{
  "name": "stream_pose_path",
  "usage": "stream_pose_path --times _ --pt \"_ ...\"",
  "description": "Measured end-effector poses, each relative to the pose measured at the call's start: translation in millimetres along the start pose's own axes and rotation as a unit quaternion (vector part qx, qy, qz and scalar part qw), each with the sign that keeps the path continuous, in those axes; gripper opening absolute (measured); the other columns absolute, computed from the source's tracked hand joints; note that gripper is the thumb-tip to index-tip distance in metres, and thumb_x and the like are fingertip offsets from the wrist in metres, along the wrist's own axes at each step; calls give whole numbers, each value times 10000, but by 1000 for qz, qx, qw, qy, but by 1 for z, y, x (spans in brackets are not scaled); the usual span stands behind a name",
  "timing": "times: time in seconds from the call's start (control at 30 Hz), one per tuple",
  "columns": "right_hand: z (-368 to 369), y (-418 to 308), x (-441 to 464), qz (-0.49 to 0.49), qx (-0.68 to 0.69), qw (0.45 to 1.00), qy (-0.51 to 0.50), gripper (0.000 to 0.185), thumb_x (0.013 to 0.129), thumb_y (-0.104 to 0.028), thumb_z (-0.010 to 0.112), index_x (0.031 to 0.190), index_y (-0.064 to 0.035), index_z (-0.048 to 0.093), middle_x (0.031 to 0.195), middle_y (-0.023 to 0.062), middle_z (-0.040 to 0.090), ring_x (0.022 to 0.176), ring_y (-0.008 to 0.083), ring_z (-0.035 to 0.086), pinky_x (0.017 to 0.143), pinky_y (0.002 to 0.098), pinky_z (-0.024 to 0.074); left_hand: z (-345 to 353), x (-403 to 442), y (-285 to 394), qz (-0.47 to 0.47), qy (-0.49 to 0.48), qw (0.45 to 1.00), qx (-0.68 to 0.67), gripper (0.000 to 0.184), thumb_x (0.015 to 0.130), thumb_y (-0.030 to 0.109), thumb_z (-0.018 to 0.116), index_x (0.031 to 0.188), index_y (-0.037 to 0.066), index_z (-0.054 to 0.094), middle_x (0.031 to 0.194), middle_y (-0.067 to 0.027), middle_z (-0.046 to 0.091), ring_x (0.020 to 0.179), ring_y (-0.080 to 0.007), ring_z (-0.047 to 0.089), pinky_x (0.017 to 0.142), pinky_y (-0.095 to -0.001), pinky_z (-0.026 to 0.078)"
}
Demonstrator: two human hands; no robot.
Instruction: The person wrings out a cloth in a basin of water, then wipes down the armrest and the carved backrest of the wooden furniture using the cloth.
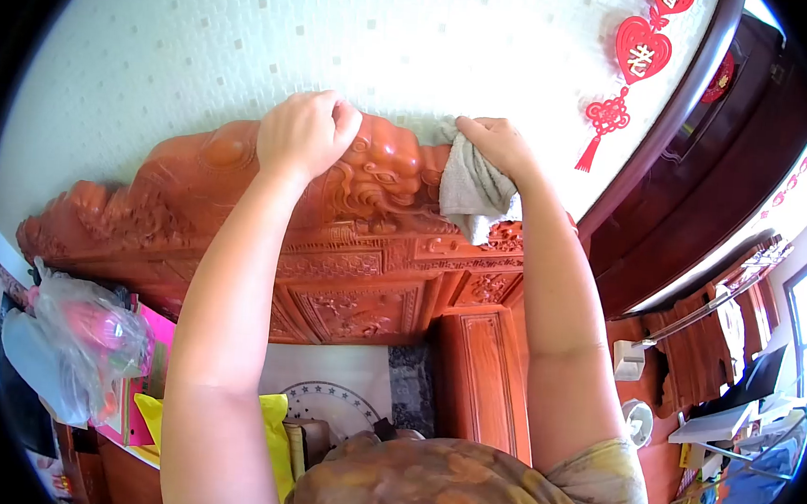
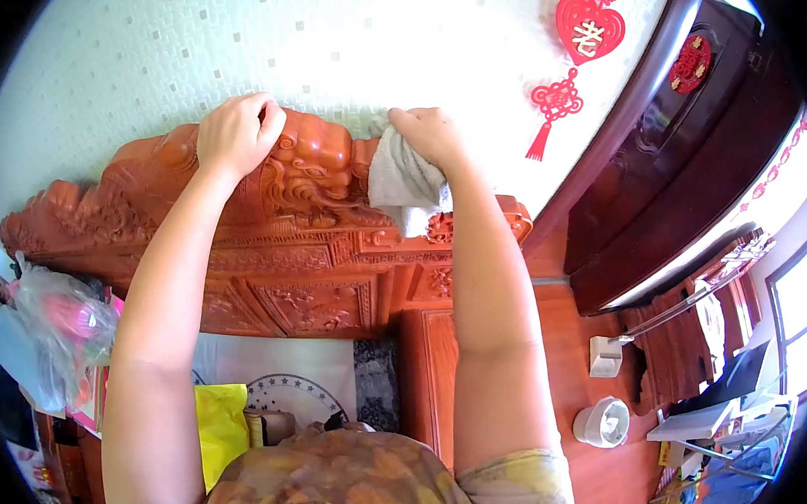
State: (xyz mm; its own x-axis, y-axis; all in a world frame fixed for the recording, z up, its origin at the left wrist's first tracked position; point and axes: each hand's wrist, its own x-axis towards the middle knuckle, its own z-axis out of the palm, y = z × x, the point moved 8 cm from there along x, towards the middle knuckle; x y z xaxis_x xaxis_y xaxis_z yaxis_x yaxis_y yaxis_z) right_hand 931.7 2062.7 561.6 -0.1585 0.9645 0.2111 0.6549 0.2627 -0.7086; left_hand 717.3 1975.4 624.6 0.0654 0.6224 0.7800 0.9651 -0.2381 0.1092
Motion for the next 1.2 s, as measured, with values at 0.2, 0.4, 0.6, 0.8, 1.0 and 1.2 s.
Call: stream_pose_path --times 0.2,0.4,0.6,0.8,1.0,1.2 --pt "-8 -32 -77 -227 -121 910 324 248 771 -267 555 841 -39 623 835 135 586 792 288 549 706 377 448 -1 -1 2 -11 -23 1000 12 289 750 264 436 616 58 588 593 -125 569 569 -286 548 498 -393 434" --pt "-14 -6 -66 -160 -5 929 333 282 792 -275 535 885 -21 614 839 123 596 766 246 562 716 359 444 3 0 0 3 -15 1000 7 298 754 263 429 607 53 582 586 -115 568 558 -274 546 495 -391 432" --pt "-17 64 0 53 233 961 137 492 795 -395 501 958 61 589 868 150 608 792 205 568 741 295 425 0 -2 0 -8 -24 1000 2 296 747 278 437 632 67 609 595 -117 580 538 -272 551 474 -387 433" --pt "-15 57 -44 69 272 935 215 466 837 -406 421 1007 0 575 881 149 590 824 210 547 738 300 421 3 -1 -1 -39 -74 996 27 287 795 250 413 671 62 592 640 -109 587 595 -270 556 520 -383 437" --pt "-4 36 -92 -127 189 879 419 402 869 -349 409 1051 -2 500 888 171 557 920 276 515 841 332 374 2 0 -1 -10 -18 1000 6 300 753 274 429 635 54 595 594 -135 568 559 -290 546 498 -394 431" --pt "-13 73 -37 -2 292 915 279 393 864 -333 427 912 35 555 768 115 557 752 186 490 718 304 387 1 0 1 -29 -71 997 27 280 793 253 410 714 64 601 716 -115 610 655 -287 572 561 -385 446"
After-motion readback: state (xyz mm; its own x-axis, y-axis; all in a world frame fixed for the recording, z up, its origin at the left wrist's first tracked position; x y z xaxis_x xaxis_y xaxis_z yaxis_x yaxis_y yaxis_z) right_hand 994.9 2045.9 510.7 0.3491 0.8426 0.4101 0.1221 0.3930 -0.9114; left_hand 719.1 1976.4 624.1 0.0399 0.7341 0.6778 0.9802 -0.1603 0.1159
